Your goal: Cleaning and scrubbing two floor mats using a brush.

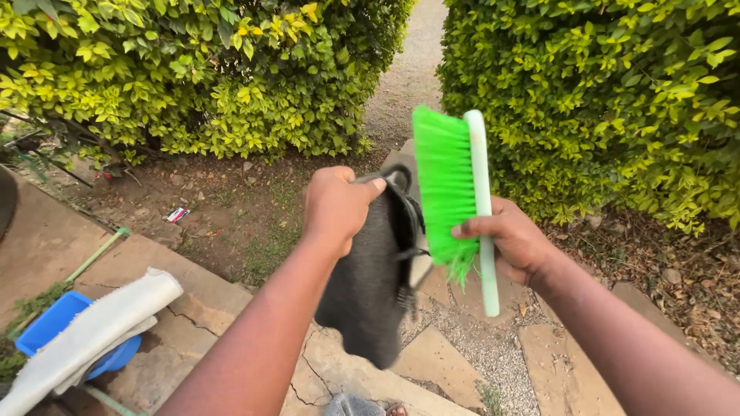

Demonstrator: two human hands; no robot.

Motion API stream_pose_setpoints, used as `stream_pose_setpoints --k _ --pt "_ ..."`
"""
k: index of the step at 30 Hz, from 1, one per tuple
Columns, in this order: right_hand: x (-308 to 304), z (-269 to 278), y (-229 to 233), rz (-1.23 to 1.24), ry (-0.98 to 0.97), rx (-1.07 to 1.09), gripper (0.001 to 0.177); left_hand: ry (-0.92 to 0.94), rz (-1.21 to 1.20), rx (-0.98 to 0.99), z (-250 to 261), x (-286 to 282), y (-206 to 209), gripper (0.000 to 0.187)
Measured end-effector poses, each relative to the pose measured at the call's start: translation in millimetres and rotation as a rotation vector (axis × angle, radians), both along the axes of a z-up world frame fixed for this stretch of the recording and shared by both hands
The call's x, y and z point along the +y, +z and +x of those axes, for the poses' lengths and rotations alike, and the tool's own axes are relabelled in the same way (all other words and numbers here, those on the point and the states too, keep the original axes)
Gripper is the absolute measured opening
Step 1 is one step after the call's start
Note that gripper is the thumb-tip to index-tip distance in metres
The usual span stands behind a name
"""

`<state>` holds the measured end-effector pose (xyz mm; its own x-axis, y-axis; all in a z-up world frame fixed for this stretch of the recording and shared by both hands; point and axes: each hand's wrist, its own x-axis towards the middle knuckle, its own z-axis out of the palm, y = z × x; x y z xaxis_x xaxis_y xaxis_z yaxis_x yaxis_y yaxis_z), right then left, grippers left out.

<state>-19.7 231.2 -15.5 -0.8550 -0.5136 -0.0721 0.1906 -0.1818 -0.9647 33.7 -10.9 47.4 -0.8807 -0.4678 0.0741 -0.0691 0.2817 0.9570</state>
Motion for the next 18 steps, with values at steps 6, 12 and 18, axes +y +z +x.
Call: stream_pose_setpoints --k 6,12,18 --pt "-8.6 13.5 12.5 -0.289 -0.032 -0.26 0.049 0.119 -0.625 -0.103 0.2 -7.8 11.2 0.021" --pt "-37.0 50.3 29.8 -0.541 0.268 -0.351 0.064 0.103 -0.735 -0.179 -5.0 -11.1 10.7 0.014" --pt "-41.2 38.6 21.4 -0.469 0.073 -0.367 0.062 0.102 -0.718 -0.239 -2.8 -24.3 2.6 0.015"
